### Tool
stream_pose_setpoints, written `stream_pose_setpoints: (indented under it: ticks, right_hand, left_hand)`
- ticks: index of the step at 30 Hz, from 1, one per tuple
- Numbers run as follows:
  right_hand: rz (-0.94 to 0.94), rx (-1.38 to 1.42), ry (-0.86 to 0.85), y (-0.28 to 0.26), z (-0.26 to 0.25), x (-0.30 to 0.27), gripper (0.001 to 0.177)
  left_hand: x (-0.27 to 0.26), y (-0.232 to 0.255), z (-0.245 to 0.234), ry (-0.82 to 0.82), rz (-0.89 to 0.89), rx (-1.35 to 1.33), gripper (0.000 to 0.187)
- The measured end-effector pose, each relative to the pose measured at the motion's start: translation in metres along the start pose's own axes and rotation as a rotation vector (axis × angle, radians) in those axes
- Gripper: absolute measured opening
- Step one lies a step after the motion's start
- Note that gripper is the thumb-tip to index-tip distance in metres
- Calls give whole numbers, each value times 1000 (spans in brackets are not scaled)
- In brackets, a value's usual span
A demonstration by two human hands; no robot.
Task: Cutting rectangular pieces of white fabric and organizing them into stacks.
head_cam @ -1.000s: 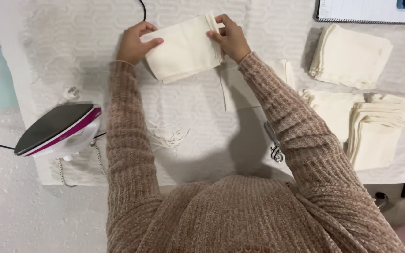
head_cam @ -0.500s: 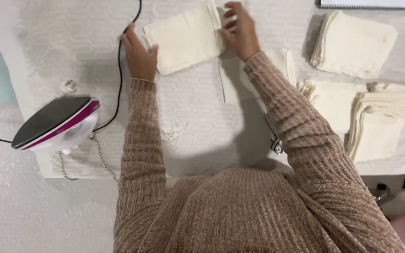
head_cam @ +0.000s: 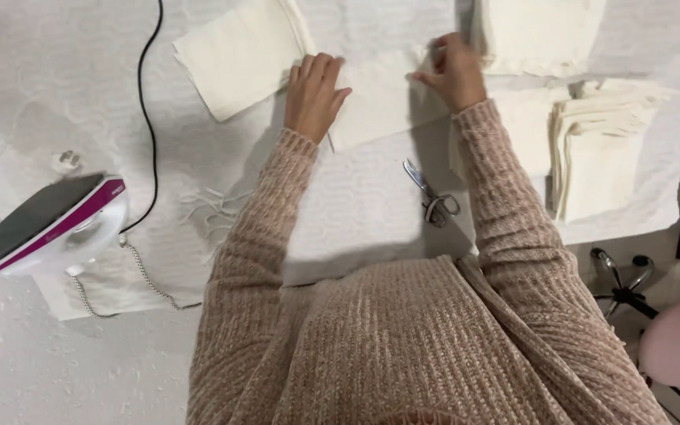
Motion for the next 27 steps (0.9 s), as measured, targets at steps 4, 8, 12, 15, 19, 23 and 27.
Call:
stream_pose_setpoints:
  ticks: [4,8,12,15,19,23,27]
  right_hand:
    - [-49,-75,14,5,14,1,55]
    - [65,-23,-123,17,16,6,24]
    - [-173,471,-130,-39,-15,-35,23]
    - [-415,518,-40,-82,-23,-85,21]
    - [-780,-92,16,-99,23,-159,22]
    - [-785,-294,-232,-96,67,-215,25]
    - [-752,-282,-123,-84,65,-236,32]
  left_hand:
    - [7,5,19,-111,-155,51,54]
    - [1,-3,23,-97,-159,45,30]
    - [-24,-5,-24,-126,-265,-348,25]
    - [-52,4,-73,156,-112,-456,16]
    - [-95,13,-74,256,-93,-380,29]
    - [-137,26,-42,135,-211,-266,31]
    - [-179,57,-7,148,-379,-107,32]
Point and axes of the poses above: each hand's wrist, its own x-axis towards the middle knuckle, its own z-axis out of the palm, y = z × x, the point moved 2 cm from there along x, towards the middle knuckle, and after that the axes turned 13 degrees about -y, right-handed, at the moved point
